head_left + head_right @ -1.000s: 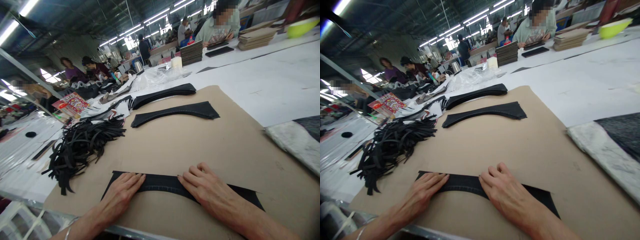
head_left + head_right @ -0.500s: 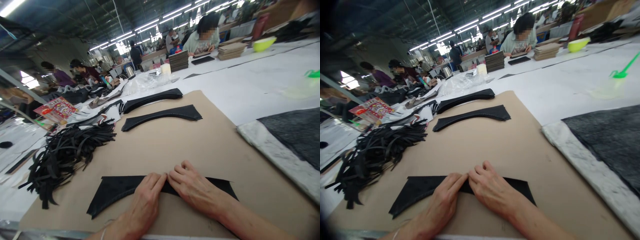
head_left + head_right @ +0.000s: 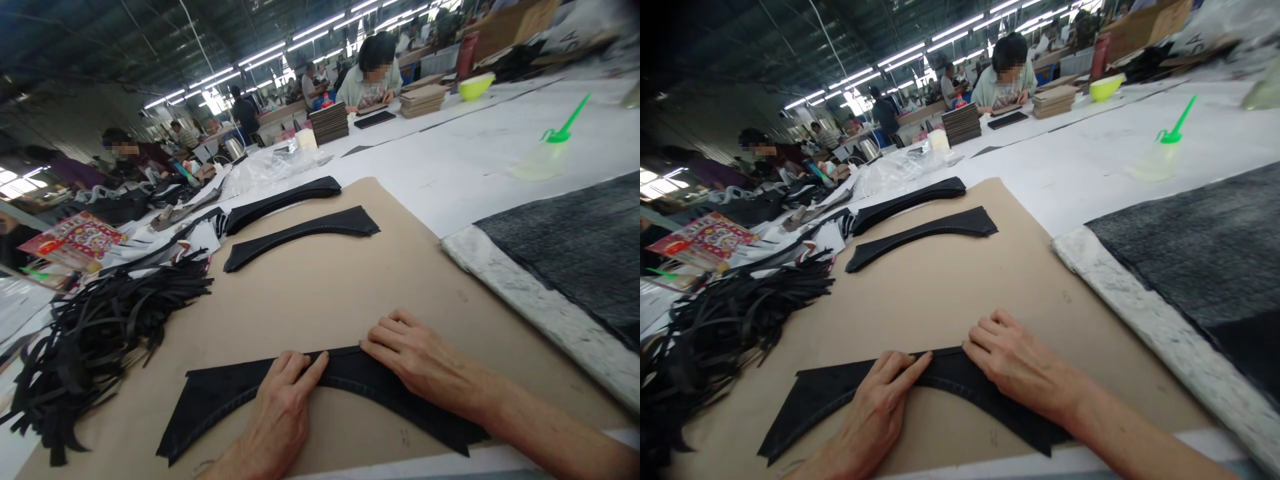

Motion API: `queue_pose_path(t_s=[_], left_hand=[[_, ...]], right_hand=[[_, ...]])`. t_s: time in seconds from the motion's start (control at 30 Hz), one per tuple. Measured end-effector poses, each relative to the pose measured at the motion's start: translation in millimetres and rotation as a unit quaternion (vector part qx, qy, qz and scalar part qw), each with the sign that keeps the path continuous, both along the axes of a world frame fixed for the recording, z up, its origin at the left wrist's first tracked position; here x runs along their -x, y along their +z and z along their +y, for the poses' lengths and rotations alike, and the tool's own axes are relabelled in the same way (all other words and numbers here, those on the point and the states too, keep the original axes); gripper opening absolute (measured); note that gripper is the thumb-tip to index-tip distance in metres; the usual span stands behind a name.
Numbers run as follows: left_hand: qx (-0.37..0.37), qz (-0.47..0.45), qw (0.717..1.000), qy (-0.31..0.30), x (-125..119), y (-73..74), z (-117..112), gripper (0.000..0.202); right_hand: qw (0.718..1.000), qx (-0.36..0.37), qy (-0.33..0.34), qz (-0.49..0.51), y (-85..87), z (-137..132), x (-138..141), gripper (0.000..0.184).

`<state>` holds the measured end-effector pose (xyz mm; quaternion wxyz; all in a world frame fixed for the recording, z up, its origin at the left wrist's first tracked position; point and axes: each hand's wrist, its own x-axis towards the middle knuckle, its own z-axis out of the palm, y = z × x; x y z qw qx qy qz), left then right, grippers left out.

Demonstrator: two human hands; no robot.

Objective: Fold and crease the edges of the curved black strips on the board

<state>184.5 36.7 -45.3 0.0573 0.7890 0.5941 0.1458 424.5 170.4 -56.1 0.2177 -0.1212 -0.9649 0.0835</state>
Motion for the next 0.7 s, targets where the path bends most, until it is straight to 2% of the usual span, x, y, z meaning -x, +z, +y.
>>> queue_pose_path(t_s=[0.2,0.33,0.43,0.57,0.7], left_hand=[[-0.025,0.051,0.998,-0.002,-1,-0.5,1,0.060],[-0.065,0.071,0.994,-0.048,-3,-1.3,5,0.056],[-0.053,0.075,0.993,-0.073,-2,-0.5,10,0.052],[-0.038,0.095,0.990,-0.093,-3,1.5,14,0.056],[-0.030,0.073,0.995,-0.065,-5,2.7,13,0.056]], right_hand=[[1.000,-0.017,-0.006,0.025,-5.2,-3,-6,0.020],[1.000,-0.012,-0.005,0.015,-4.9,-3,-7,0.020],[1.000,-0.013,-0.008,0.001,-4.6,-5,-8,0.018],[1.000,-0.018,-0.011,-0.009,-6.2,-7,-8,0.016],[1.000,-0.019,-0.017,-0.004,-6.7,-7,-8,0.018]])
